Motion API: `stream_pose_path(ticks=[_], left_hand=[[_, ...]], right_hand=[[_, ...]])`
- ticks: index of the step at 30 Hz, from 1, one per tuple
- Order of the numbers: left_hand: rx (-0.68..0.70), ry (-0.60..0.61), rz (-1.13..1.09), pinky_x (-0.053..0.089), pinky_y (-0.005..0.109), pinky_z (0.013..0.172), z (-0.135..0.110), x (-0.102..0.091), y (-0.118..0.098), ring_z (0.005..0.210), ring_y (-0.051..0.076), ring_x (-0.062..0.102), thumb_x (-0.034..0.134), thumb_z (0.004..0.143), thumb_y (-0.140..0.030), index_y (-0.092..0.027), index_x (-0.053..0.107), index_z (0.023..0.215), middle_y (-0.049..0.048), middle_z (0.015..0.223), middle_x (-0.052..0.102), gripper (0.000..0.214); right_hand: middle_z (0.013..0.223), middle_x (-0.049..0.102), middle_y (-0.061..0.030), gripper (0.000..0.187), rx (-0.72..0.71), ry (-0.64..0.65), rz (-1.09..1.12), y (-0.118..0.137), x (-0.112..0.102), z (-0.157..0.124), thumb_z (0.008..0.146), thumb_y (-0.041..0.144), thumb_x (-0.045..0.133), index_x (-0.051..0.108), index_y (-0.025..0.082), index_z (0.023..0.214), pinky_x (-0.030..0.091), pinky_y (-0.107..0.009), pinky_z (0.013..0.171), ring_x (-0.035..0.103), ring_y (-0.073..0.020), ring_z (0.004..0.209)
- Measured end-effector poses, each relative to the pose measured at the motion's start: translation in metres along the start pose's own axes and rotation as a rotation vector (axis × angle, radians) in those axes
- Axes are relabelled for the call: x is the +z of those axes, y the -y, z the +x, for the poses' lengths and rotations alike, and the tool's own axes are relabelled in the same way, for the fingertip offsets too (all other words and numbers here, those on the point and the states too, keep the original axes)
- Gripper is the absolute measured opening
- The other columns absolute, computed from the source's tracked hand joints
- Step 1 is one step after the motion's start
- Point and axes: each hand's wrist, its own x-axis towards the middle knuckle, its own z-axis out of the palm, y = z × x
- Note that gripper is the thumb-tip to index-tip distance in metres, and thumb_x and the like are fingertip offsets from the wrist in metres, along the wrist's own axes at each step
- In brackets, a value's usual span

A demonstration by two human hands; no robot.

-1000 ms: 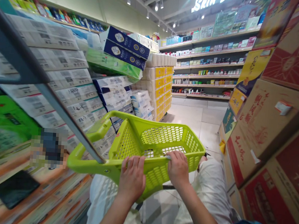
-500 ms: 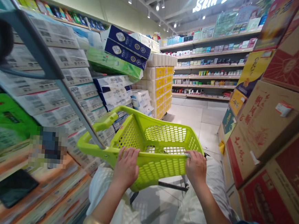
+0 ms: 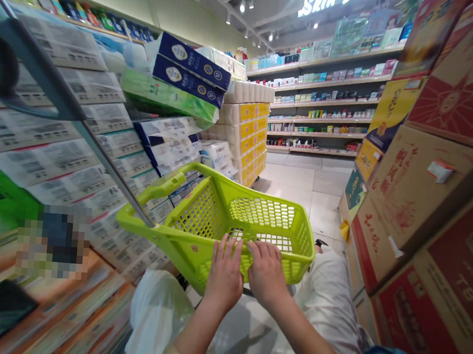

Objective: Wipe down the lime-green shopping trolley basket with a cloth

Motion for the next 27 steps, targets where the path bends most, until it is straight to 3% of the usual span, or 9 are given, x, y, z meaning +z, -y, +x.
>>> stream_pose_path(ticks=[4, 10, 15, 21, 27], left_hand=[[0.017, -0.003, -0.032, 0.025, 0.052, 0.116, 0.000, -0.001, 0.012, 0.138, 0.030, 0.031, 0.047, 0.067, -0.003, -0.015, 0.042, 0.134, 0.0111, 0.133, 0.051, 0.068], [0.007, -0.045, -0.078, 0.023, 0.051, 0.117, -0.007, -0.001, 0.020, 0.137, 0.029, 0.034, 0.046, 0.068, -0.003, -0.014, 0.047, 0.127, 0.0108, 0.129, 0.053, 0.060], [0.012, -0.052, -0.131, 0.025, 0.053, 0.116, -0.017, -0.005, 0.020, 0.138, 0.028, 0.032, 0.045, 0.066, -0.002, -0.015, 0.046, 0.127, 0.0105, 0.129, 0.053, 0.062], [0.010, -0.059, -0.138, 0.028, 0.054, 0.115, -0.027, -0.010, 0.029, 0.135, 0.027, 0.036, 0.043, 0.064, 0.001, -0.016, 0.048, 0.122, 0.0099, 0.126, 0.055, 0.061], [-0.011, -0.103, -0.129, 0.030, 0.053, 0.115, -0.031, -0.011, 0.040, 0.135, 0.027, 0.037, 0.043, 0.063, 0.001, -0.016, 0.049, 0.121, 0.0101, 0.125, 0.056, 0.060]], right_hand=[[0.114, 0.061, -0.0073, 0.047, -0.128, 0.087, -0.052, -0.011, -0.002, 0.001, 0.080, 0.007, 0.051, 0.053, 0.022, 0.124, 0.037, -0.036, 0.096, 0.052, -0.0213, 0.105], [0.113, 0.062, -0.0086, 0.046, -0.279, 0.175, -0.126, -0.043, -0.024, -0.016, 0.085, 0.007, 0.048, 0.048, 0.019, 0.129, 0.042, -0.034, 0.088, 0.057, -0.0211, 0.099], [0.100, 0.066, -0.0080, 0.038, -0.285, 0.290, -0.130, -0.022, -0.028, -0.004, 0.090, 0.013, 0.046, 0.049, 0.016, 0.128, 0.047, -0.030, 0.076, 0.062, -0.0185, 0.084], [0.107, 0.064, -0.0113, 0.044, -0.417, 0.401, -0.084, 0.017, -0.023, 0.013, 0.085, 0.009, 0.049, 0.047, 0.013, 0.128, 0.048, -0.032, 0.078, 0.063, -0.0205, 0.088], [0.108, 0.063, -0.0107, 0.053, -0.374, 0.386, -0.090, -0.006, -0.033, -0.027, 0.082, 0.008, 0.050, 0.043, 0.015, 0.134, 0.047, -0.031, 0.078, 0.061, -0.0210, 0.090]])
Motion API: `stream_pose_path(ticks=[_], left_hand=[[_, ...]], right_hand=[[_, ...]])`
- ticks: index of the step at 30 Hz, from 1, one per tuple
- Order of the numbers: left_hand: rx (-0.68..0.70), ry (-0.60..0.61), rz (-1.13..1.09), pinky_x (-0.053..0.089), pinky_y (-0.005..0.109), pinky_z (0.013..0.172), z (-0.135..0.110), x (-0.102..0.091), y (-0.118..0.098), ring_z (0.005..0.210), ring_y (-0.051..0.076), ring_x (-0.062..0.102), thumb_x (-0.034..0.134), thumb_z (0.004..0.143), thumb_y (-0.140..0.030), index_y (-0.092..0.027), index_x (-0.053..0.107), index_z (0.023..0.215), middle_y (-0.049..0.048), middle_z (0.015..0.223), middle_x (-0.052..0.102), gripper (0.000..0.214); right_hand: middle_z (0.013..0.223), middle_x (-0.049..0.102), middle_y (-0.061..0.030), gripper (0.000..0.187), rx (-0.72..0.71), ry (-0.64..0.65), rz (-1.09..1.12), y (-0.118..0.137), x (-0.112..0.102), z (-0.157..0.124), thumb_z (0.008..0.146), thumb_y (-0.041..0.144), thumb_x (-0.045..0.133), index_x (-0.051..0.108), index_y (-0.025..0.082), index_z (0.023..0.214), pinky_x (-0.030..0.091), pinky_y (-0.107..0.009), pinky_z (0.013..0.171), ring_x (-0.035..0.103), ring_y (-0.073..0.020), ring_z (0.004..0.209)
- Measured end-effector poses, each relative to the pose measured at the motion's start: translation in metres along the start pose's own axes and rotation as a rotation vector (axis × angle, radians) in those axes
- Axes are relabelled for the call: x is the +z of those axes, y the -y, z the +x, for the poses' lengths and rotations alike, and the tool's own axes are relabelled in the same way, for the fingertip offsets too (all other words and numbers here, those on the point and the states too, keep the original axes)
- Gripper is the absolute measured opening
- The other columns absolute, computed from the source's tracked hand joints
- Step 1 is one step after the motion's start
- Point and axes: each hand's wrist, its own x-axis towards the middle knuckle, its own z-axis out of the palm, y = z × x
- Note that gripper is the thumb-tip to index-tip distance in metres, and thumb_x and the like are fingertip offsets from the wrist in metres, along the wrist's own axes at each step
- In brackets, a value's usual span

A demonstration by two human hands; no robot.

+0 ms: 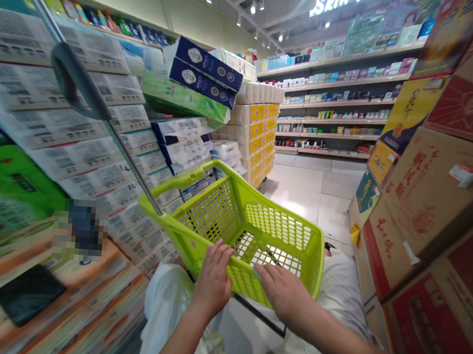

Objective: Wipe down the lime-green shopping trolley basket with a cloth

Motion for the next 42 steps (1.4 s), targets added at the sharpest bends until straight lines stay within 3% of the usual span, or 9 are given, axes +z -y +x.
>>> stream_pose_path(ticks=[4, 12, 21, 29, 32, 38, 42], left_hand=[[-0.018, -0.039, -0.009, 0.032, 0.052, 0.115, -0.001, 0.002, 0.003, 0.136, 0.027, 0.035, 0.042, 0.064, 0.001, -0.014, 0.050, 0.119, 0.0112, 0.123, 0.056, 0.058], [-0.035, -0.061, 0.023, 0.037, 0.053, 0.111, -0.004, 0.006, 0.016, 0.136, 0.028, 0.035, 0.040, 0.063, 0.001, -0.014, 0.049, 0.116, 0.0112, 0.120, 0.056, 0.056], [-0.040, -0.097, -0.009, 0.037, 0.050, 0.112, -0.004, 0.007, 0.015, 0.137, 0.027, 0.033, 0.040, 0.063, 0.003, -0.015, 0.047, 0.114, 0.0108, 0.119, 0.054, 0.055], [-0.017, -0.087, -0.024, 0.037, 0.053, 0.112, -0.003, 0.010, 0.015, 0.136, 0.027, 0.034, 0.039, 0.064, 0.002, -0.014, 0.047, 0.115, 0.0111, 0.119, 0.054, 0.054], [-0.005, -0.081, -0.015, 0.037, 0.052, 0.112, -0.004, 0.008, 0.017, 0.136, 0.027, 0.033, 0.038, 0.064, 0.003, -0.015, 0.047, 0.116, 0.0108, 0.119, 0.053, 0.055], [-0.014, -0.090, -0.022, 0.036, 0.052, 0.113, -0.005, 0.011, 0.014, 0.137, 0.028, 0.032, 0.040, 0.065, 0.003, -0.014, 0.045, 0.118, 0.0113, 0.121, 0.052, 0.056], [-0.014, -0.127, -0.009, 0.035, 0.055, 0.112, -0.005, 0.017, 0.009, 0.136, 0.030, 0.032, 0.041, 0.064, 0.002, -0.014, 0.046, 0.117, 0.0119, 0.120, 0.053, 0.055]], right_hand=[[0.108, 0.063, -0.0114, 0.054, 0.052, 0.047, -0.040, 0.005, -0.001, -0.008, 0.082, 0.006, 0.048, 0.042, 0.014, 0.135, 0.047, -0.033, 0.077, 0.062, -0.0223, 0.090], [0.101, 0.065, -0.0125, 0.039, 0.046, 0.085, -0.002, 0.044, -0.009, 0.060, 0.087, 0.006, 0.047, 0.048, 0.011, 0.125, 0.049, -0.032, 0.073, 0.065, -0.0220, 0.086], [0.103, 0.064, -0.0111, 0.051, 0.116, 0.040, -0.050, 0.032, 0.003, 0.016, 0.082, 0.002, 0.048, 0.044, 0.014, 0.131, 0.048, -0.033, 0.076, 0.063, -0.0218, 0.088], [0.099, 0.064, -0.0097, 0.030, 0.113, 0.045, -0.017, 0.052, 0.000, 0.077, 0.087, 0.006, 0.046, 0.052, 0.014, 0.115, 0.049, -0.033, 0.071, 0.064, -0.0218, 0.084], [0.101, 0.064, -0.0095, 0.035, 0.092, 0.066, -0.019, 0.045, -0.001, 0.064, 0.086, 0.007, 0.047, 0.050, 0.014, 0.121, 0.049, -0.034, 0.072, 0.064, -0.0227, 0.086], [0.104, 0.063, -0.0101, 0.047, 0.081, 0.129, -0.057, 0.010, -0.005, 0.003, 0.085, 0.008, 0.050, 0.044, 0.015, 0.131, 0.048, -0.035, 0.076, 0.062, -0.0236, 0.090], [0.105, 0.063, -0.0112, 0.043, 0.117, 0.195, -0.061, 0.013, -0.011, 0.011, 0.085, 0.008, 0.048, 0.047, 0.015, 0.128, 0.048, -0.033, 0.076, 0.062, -0.0232, 0.091]])
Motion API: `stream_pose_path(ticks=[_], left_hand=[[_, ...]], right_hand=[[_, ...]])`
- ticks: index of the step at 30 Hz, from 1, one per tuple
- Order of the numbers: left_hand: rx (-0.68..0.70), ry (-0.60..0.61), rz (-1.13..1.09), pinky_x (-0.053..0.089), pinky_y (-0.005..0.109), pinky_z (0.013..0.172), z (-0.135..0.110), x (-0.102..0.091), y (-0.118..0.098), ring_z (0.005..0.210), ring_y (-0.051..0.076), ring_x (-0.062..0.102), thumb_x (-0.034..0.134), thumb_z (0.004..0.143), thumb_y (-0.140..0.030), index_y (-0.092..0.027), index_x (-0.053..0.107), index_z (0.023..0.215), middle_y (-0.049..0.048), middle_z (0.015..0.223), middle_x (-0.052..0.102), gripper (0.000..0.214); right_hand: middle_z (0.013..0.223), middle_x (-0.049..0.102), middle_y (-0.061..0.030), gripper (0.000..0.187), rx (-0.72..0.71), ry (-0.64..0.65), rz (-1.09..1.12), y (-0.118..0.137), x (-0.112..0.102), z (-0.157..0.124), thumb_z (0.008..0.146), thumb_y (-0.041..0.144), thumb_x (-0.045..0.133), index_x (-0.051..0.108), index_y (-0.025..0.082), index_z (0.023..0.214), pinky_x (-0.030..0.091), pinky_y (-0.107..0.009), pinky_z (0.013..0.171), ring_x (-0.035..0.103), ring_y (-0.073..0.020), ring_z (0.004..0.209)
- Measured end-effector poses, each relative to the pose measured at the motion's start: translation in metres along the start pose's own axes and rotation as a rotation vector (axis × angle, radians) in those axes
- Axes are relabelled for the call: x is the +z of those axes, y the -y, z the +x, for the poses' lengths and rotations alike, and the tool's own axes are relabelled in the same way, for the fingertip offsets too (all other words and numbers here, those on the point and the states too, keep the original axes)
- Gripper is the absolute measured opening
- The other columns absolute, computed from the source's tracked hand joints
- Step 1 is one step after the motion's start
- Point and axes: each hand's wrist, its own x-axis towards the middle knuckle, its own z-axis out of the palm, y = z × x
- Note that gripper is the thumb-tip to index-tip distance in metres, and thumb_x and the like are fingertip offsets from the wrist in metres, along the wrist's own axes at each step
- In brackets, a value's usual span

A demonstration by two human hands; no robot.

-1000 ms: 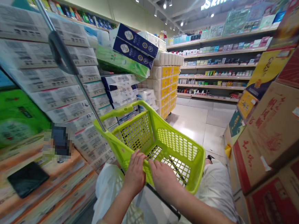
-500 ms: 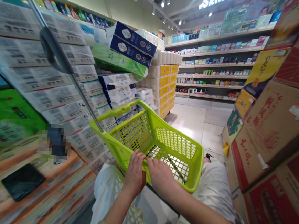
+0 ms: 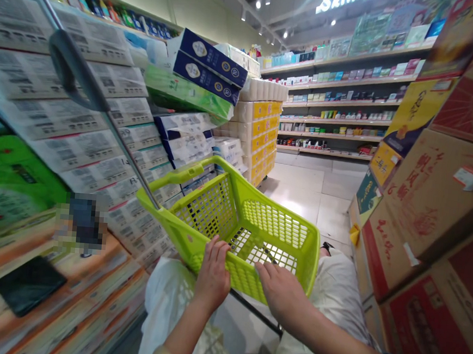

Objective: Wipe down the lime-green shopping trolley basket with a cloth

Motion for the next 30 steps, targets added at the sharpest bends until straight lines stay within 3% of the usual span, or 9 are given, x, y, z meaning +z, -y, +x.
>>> stream_pose_path(ticks=[6, 10, 15, 19, 25, 30], left_hand=[[0.018, -0.008, 0.018, 0.039, 0.053, 0.109, 0.000, -0.003, 0.003, 0.134, 0.029, 0.036, 0.040, 0.063, 0.001, -0.016, 0.046, 0.115, 0.0105, 0.117, 0.054, 0.055], [0.042, -0.011, 0.033, 0.039, 0.052, 0.109, -0.001, -0.005, 0.009, 0.134, 0.029, 0.035, 0.040, 0.063, 0.002, -0.014, 0.045, 0.117, 0.0112, 0.118, 0.052, 0.057], [0.013, -0.016, 0.017, 0.035, 0.055, 0.111, -0.002, -0.003, 0.006, 0.135, 0.030, 0.033, 0.041, 0.063, 0.002, -0.015, 0.044, 0.117, 0.0113, 0.119, 0.052, 0.056], [0.001, -0.027, 0.017, 0.036, 0.057, 0.110, -0.002, -0.001, 0.003, 0.135, 0.032, 0.032, 0.041, 0.063, 0.001, -0.015, 0.044, 0.116, 0.0119, 0.118, 0.051, 0.055], [0.035, -0.032, 0.033, 0.039, 0.055, 0.109, -0.001, -0.001, 0.009, 0.132, 0.030, 0.036, 0.039, 0.063, 0.002, -0.016, 0.045, 0.113, 0.0107, 0.115, 0.052, 0.054], [0.045, -0.015, 0.013, 0.038, 0.054, 0.110, -0.001, -0.004, 0.013, 0.132, 0.030, 0.036, 0.041, 0.063, 0.001, -0.016, 0.046, 0.115, 0.0109, 0.117, 0.052, 0.055]], right_hand=[[0.105, 0.063, -0.0124, 0.034, -0.032, -0.021, 0.040, 0.031, -0.014, 0.041, 0.089, 0.008, 0.042, 0.050, 0.014, 0.122, 0.048, -0.032, 0.077, 0.062, -0.0217, 0.091], [0.106, 0.062, -0.0117, 0.039, -0.055, -0.008, 0.065, 0.023, -0.009, 0.031, 0.087, 0.006, 0.042, 0.049, 0.014, 0.125, 0.048, -0.034, 0.078, 0.062, -0.0229, 0.093], [0.111, 0.062, -0.0117, 0.047, 0.023, 0.057, 0.089, 0.006, -0.007, 0.006, 0.086, 0.006, 0.043, 0.045, 0.016, 0.131, 0.047, -0.033, 0.081, 0.061, -0.0238, 0.098], [0.110, 0.063, -0.0124, 0.041, 0.029, 0.081, 0.095, 0.018, -0.018, 0.018, 0.087, 0.006, 0.040, 0.050, 0.014, 0.126, 0.047, -0.034, 0.081, 0.062, -0.0246, 0.098], [0.107, 0.063, -0.0128, 0.034, -0.018, 0.013, 0.131, 0.042, -0.020, 0.056, 0.088, 0.008, 0.040, 0.051, 0.013, 0.119, 0.048, -0.034, 0.078, 0.063, -0.0234, 0.093], [0.099, 0.063, -0.0097, 0.027, -0.024, -0.001, 0.110, 0.024, -0.009, 0.036, 0.088, 0.009, 0.041, 0.054, 0.016, 0.111, 0.046, -0.031, 0.075, 0.063, -0.0215, 0.089]])
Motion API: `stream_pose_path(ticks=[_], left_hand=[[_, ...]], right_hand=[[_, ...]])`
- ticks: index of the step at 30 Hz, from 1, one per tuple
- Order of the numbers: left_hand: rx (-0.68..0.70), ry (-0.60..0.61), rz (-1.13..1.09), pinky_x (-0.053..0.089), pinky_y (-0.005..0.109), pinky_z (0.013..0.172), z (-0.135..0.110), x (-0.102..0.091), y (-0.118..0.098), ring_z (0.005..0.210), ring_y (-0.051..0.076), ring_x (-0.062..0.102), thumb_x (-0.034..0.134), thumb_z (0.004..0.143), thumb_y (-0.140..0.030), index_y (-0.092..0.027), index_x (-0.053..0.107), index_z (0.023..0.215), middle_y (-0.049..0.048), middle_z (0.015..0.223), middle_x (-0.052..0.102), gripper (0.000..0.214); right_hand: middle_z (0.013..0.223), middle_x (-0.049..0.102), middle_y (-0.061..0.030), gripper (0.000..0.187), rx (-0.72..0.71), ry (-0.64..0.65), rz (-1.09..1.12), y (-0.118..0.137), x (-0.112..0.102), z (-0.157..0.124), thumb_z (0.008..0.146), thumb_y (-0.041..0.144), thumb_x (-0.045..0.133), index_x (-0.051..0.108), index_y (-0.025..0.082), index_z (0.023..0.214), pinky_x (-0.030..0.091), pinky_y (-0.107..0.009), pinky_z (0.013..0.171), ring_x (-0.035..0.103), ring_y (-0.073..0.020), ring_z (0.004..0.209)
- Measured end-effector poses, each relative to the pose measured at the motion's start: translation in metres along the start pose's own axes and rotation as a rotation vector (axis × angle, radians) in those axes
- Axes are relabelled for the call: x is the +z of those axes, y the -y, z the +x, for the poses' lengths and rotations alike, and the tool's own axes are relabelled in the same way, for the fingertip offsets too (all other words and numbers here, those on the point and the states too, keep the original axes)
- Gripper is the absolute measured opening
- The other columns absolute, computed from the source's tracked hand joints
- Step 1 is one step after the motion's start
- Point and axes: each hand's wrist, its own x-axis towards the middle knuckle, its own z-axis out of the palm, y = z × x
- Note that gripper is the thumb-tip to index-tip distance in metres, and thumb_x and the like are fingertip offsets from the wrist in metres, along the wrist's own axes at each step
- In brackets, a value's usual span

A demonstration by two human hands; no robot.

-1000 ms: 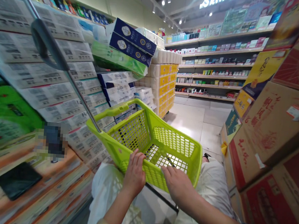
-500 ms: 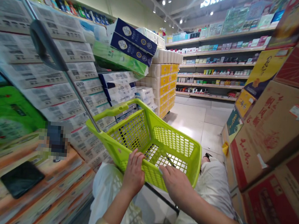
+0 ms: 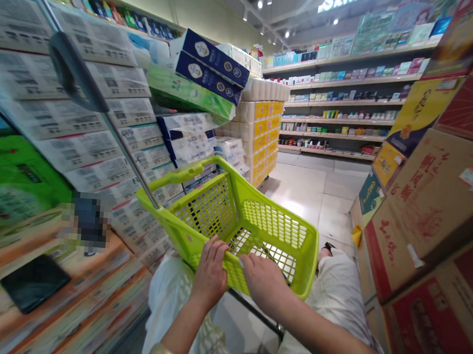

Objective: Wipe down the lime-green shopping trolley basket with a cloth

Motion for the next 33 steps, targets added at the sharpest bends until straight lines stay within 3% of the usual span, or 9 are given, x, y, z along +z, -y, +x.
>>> stream_pose_path(ticks=[7, 12, 18, 21, 28, 33], left_hand=[[-0.024, 0.003, -0.036, 0.035, 0.052, 0.113, 0.000, -0.001, -0.003, 0.134, 0.029, 0.034, 0.042, 0.063, 0.002, -0.015, 0.047, 0.115, 0.0112, 0.118, 0.051, 0.055], [-0.032, -0.019, -0.015, 0.036, 0.055, 0.111, -0.001, 0.000, -0.004, 0.133, 0.030, 0.035, 0.043, 0.062, 0.001, -0.015, 0.047, 0.115, 0.0116, 0.116, 0.052, 0.055], [-0.023, -0.041, 0.006, 0.039, 0.055, 0.108, -0.003, 0.000, 0.002, 0.131, 0.030, 0.039, 0.040, 0.062, 0.001, -0.016, 0.049, 0.111, 0.0105, 0.113, 0.054, 0.053], [-0.012, -0.014, 0.000, 0.038, 0.054, 0.109, -0.003, -0.002, 0.004, 0.132, 0.029, 0.037, 0.041, 0.063, 0.002, -0.017, 0.048, 0.113, 0.0103, 0.115, 0.053, 0.054], [-0.048, 0.015, -0.036, 0.035, 0.055, 0.112, -0.003, -0.003, -0.002, 0.134, 0.029, 0.035, 0.041, 0.064, 0.002, -0.018, 0.047, 0.115, 0.0101, 0.117, 0.052, 0.055], [-0.045, -0.010, -0.018, 0.036, 0.055, 0.111, -0.001, -0.001, -0.005, 0.133, 0.030, 0.036, 0.042, 0.063, 0.001, -0.016, 0.046, 0.115, 0.0112, 0.116, 0.053, 0.055]], right_hand=[[0.102, 0.063, -0.0095, 0.033, 0.075, 0.005, -0.051, -0.028, 0.013, -0.045, 0.091, 0.011, 0.041, 0.050, 0.017, 0.122, 0.044, -0.031, 0.078, 0.062, -0.0215, 0.092], [0.105, 0.063, -0.0115, 0.037, 0.055, 0.078, -0.043, -0.006, -0.005, -0.020, 0.085, 0.005, 0.043, 0.052, 0.014, 0.120, 0.046, -0.032, 0.077, 0.062, -0.0231, 0.094], [0.104, 0.063, -0.0125, 0.031, -0.011, 0.032, -0.005, 0.023, -0.011, 0.021, 0.088, 0.006, 0.039, 0.053, 0.013, 0.115, 0.048, -0.033, 0.077, 0.063, -0.0229, 0.091], [0.104, 0.063, -0.0116, 0.032, -0.015, 0.013, 0.002, 0.018, -0.006, 0.014, 0.088, 0.007, 0.040, 0.052, 0.014, 0.116, 0.047, -0.033, 0.077, 0.063, -0.0224, 0.091], [0.107, 0.062, -0.0104, 0.037, 0.060, 0.060, -0.033, -0.016, 0.001, -0.036, 0.088, 0.009, 0.042, 0.048, 0.017, 0.124, 0.046, -0.032, 0.079, 0.061, -0.0230, 0.095], [0.104, 0.063, -0.0108, 0.034, 0.051, 0.089, -0.044, -0.008, -0.007, -0.023, 0.084, 0.005, 0.044, 0.053, 0.015, 0.116, 0.046, -0.032, 0.078, 0.062, -0.0234, 0.094]])
